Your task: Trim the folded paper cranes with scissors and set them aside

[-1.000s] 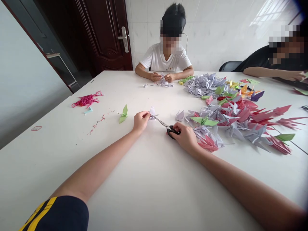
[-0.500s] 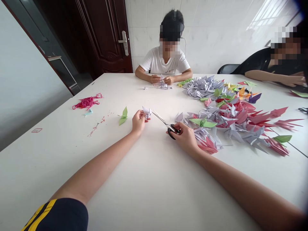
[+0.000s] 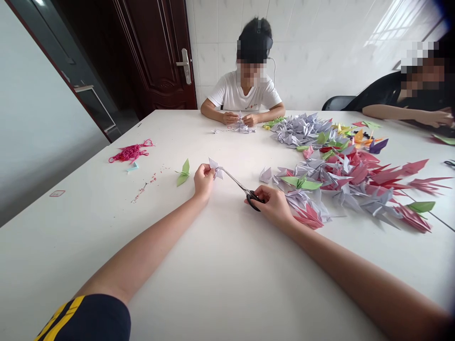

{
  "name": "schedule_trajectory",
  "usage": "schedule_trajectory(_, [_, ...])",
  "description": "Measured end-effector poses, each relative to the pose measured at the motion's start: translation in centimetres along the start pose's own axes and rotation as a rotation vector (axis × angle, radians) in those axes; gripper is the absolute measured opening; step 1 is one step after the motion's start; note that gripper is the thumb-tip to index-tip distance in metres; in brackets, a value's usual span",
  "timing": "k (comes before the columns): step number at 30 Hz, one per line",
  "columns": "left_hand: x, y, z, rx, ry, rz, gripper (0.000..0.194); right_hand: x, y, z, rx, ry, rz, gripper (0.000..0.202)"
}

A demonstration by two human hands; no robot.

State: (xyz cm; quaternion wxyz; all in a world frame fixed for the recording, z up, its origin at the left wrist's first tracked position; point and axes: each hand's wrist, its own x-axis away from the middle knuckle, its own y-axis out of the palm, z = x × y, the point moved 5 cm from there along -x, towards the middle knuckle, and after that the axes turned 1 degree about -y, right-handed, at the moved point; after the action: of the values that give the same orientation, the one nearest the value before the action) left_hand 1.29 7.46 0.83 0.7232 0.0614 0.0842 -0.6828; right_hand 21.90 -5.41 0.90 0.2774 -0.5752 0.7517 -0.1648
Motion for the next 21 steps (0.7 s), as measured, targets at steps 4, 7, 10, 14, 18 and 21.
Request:
schedule_trajectory(4, [0.0, -0.09, 0.03, 0.03, 0.002, 0.017, 0.008, 0.08, -0.05, -0.02, -0.02, -0.008, 0.007, 0.033])
schedule_trajectory(7, [-0.14, -0.22, -0.31, 0.053, -0.018, 0.047, 0.009, 0.01, -0.26, 0.15, -0.018, -0.029, 0.054, 0.034])
schedule_trajectory(10, [-0.22, -0.34, -0.6, 0.055, -0.043, 0.063, 0.01, -0.03, -0.23, 0.27, -0.083, -0.04, 0.056, 0.036])
schedule_trajectory(14, [-0.17, -0.37, -0.53, 0.058, -0.029, 0.056, 0.012, 0.1, 0.44, -0.12, -0.062, -0.046, -0.088, 0.039])
schedule_trajectory(18, [-0.09, -0.18, -0.46, 0.107, -0.011, 0.028, 0.014, 0.19, 0.59, -0.48, 0.017, -0.023, -0.132, 0.036])
schedule_trajectory(21, [-0.05, 0.09, -0.31, 0.124, 0.03, -0.014, 0.014, 0.11, 0.6, -0.49, 0.048, -0.01, -0.127, 0.034])
